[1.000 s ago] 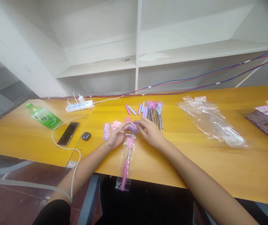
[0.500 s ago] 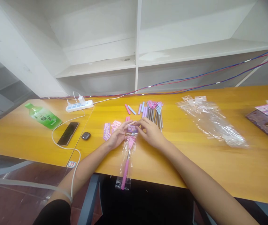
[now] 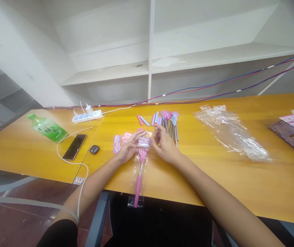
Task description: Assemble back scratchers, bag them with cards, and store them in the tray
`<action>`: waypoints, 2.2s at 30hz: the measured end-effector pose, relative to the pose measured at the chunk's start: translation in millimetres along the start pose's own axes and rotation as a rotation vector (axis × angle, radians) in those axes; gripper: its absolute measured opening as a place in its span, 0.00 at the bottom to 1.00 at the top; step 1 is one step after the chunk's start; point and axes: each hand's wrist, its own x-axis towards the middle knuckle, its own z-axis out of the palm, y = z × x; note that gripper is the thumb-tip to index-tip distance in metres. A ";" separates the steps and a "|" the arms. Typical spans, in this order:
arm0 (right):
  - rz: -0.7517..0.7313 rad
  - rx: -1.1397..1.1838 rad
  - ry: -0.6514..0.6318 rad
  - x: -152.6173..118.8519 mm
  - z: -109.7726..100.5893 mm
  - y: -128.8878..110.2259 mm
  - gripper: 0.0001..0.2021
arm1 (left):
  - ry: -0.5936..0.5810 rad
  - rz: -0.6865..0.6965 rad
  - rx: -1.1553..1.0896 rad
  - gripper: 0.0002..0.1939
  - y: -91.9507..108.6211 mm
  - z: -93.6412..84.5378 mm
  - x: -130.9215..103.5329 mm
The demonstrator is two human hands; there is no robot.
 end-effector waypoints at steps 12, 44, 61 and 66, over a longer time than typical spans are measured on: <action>0.126 0.116 0.003 0.9 5.2 6.1 0.33 | -0.053 0.077 0.261 0.40 3.6 4.7 -4.8; -0.250 -0.137 0.082 1.4 -0.3 10.1 0.19 | 0.086 -0.108 0.210 0.33 -5.9 -2.0 -1.4; -0.134 -0.106 -0.033 -0.7 -1.2 0.2 0.10 | 0.093 -0.049 0.209 0.28 -9.5 -5.2 0.5; -0.111 -0.066 0.007 -0.1 -4.8 -3.6 0.11 | 0.042 -0.116 0.220 0.31 -6.4 -7.1 -0.5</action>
